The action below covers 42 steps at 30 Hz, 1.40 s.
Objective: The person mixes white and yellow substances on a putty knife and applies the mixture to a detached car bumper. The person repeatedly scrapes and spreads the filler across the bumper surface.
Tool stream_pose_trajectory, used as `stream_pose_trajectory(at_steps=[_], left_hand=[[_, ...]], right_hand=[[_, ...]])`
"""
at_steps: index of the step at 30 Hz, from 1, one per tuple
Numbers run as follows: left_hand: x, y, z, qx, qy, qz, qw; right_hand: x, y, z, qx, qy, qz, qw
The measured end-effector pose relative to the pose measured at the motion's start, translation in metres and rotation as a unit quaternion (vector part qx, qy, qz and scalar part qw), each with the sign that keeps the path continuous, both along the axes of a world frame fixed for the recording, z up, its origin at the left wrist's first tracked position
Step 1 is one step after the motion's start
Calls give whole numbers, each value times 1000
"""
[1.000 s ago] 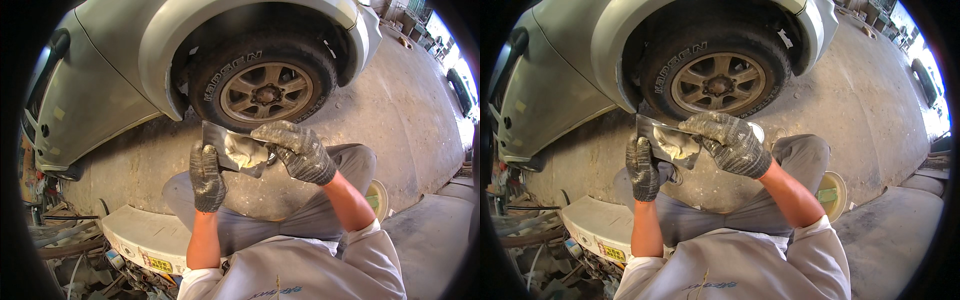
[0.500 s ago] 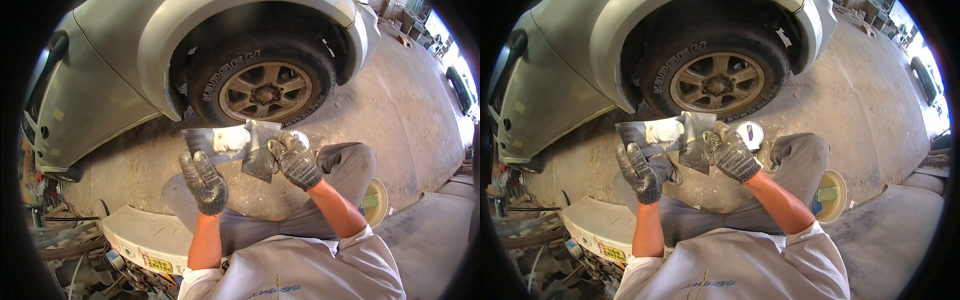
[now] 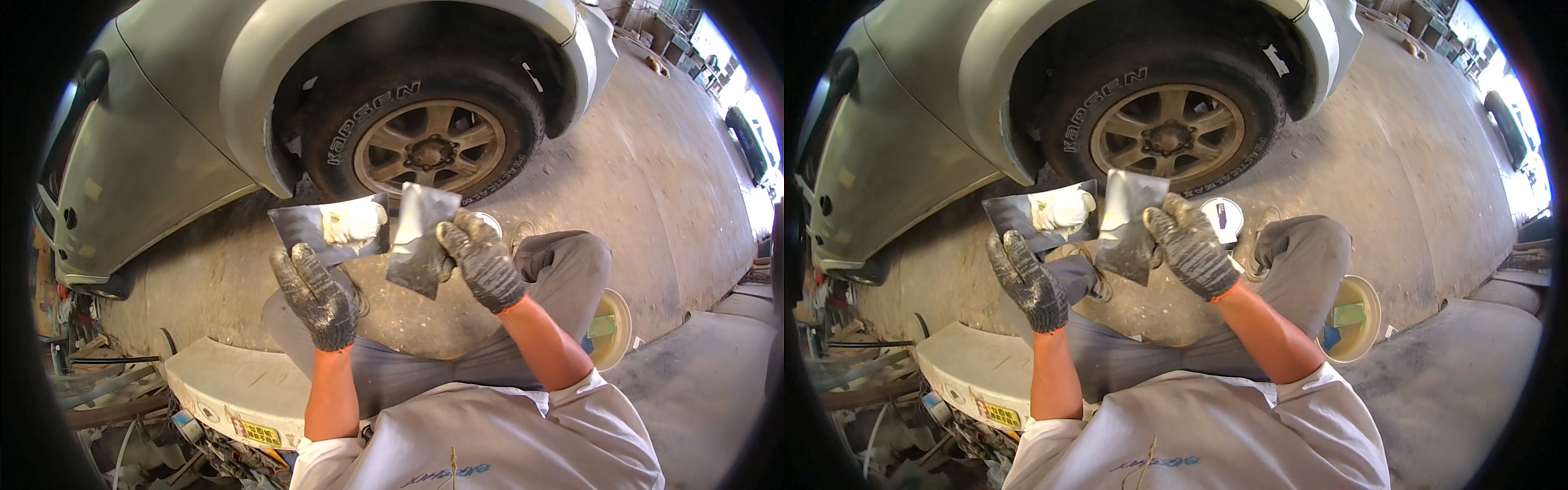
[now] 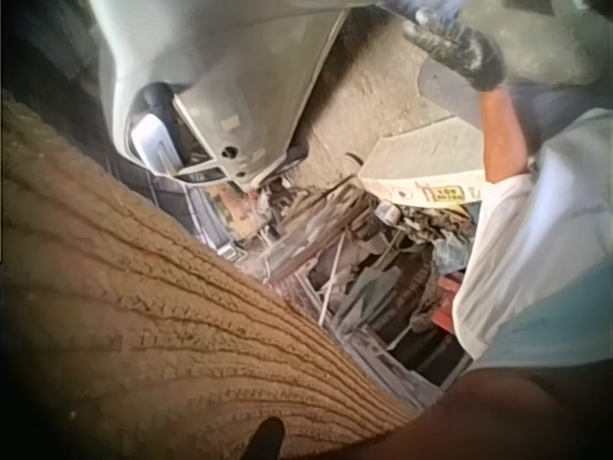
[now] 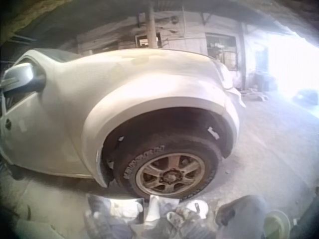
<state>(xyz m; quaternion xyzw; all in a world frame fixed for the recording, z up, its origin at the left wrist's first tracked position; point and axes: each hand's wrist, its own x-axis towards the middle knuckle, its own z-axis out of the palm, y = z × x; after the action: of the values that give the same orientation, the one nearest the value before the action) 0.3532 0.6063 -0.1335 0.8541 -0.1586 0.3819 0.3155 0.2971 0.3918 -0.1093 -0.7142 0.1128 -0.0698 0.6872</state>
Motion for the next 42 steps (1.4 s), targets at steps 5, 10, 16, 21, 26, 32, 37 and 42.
stream_pose_trajectory(at_steps=[5,10,16,21,26,32,37,42], left_hand=[[-9,-4,-2,183,-131,16,974],[-7,2,-1,195,-148,-109,963],[-13,9,-7,164,81,-261,948],[-17,15,-9,102,68,-167,978],[-19,15,-12,-335,313,-185,869],[-4,28,-13,207,-67,-48,975],[-7,11,-23,190,-39,-25,981],[-6,-2,-24,165,-59,-9,984]], right_hand=[[7,14,-7,35,47,23,998],[12,15,-8,-241,-65,-35,968],[18,9,11,-126,-27,-42,991],[19,-2,32,1,-126,-91,988],[-1,-7,37,-76,-109,115,984],[-8,-16,43,-448,-218,130,857],[-8,4,36,-516,-294,30,804],[-11,12,30,-483,-299,60,821]])
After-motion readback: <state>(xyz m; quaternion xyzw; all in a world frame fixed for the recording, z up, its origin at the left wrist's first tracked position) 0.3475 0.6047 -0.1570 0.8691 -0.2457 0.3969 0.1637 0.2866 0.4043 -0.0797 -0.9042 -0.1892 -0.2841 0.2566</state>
